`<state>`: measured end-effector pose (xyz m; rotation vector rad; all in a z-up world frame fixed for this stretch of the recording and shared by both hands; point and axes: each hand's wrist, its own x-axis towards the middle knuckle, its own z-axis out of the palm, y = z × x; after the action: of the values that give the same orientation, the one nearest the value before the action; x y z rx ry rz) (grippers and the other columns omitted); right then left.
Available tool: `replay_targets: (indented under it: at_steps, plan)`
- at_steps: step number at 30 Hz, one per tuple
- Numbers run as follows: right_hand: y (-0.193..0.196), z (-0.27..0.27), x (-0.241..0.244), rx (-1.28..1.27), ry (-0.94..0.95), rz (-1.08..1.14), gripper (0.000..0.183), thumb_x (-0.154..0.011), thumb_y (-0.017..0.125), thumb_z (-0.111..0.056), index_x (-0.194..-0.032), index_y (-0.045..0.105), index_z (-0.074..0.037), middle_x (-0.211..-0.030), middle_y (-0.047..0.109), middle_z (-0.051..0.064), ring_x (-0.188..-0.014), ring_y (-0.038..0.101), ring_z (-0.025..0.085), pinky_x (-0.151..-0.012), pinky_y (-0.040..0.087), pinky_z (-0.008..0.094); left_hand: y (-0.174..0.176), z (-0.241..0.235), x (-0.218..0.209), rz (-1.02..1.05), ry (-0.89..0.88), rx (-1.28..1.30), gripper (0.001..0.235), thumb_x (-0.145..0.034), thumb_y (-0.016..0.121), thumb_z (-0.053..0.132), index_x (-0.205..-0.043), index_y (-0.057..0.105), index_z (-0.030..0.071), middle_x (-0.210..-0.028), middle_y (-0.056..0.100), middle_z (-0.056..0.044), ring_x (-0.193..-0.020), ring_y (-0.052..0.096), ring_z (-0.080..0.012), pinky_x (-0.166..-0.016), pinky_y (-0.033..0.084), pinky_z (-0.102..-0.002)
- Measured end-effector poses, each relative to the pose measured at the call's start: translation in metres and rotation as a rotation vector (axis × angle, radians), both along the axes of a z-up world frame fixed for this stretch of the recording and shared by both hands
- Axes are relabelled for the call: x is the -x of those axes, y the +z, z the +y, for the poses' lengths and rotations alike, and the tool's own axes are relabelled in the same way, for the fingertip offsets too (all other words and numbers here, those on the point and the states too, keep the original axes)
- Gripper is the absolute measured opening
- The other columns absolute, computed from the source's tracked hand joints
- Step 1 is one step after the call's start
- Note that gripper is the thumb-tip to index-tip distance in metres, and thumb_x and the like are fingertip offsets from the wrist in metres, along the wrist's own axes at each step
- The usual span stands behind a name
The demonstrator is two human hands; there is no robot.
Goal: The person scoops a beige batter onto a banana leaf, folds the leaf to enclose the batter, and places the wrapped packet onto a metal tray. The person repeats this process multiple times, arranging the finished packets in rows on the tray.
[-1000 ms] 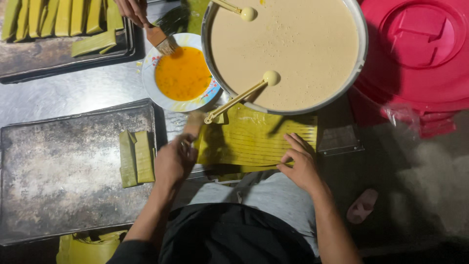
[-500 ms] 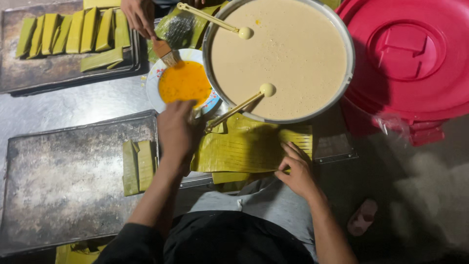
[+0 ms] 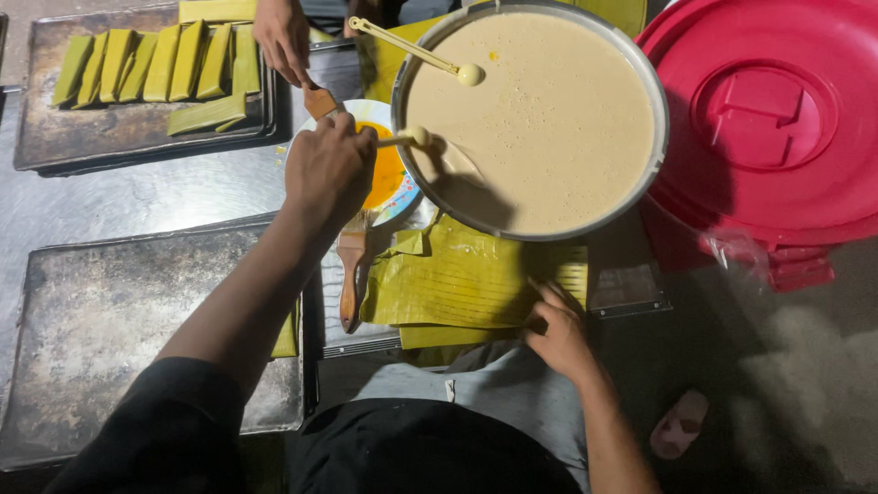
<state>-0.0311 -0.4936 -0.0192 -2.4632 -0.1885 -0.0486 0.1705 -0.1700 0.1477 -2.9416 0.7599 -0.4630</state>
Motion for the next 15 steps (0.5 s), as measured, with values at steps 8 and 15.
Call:
replay_targets:
  at_steps: [8,15]
  plan:
    - [-0.007,0.0,-0.001,-0.112,-0.27,0.56,0.031,-0.079,0.079,-0.02,-0.107,0.074,-0.009,-0.134,0.068,0.015,-0.131,0.063,0.03,-0.112,0.048,0.038,0.015,0.009,0.053,0.262,-0.25,0.181,0.02,-0.092,0.061,0.028,-0.084,0.073,0.014,-0.077,0.068,-0.009,-0.073,0.069,-0.0311,-0.059,0.053,-0.047]
    - [-0.004,-0.002,-0.003,-0.136,-0.012,0.121,0.017,-0.069,0.086,-0.01,-0.071,0.07,-0.005,-0.156,0.049,0.017,-0.153,0.033,0.034,-0.12,0.032,0.042,-0.087,0.015,0.156,0.279,-0.219,0.401,0.021,-0.082,0.066,0.02,-0.099,0.068,0.009,-0.088,0.065,-0.012,-0.078,0.068,-0.0329,-0.056,0.053,-0.042]
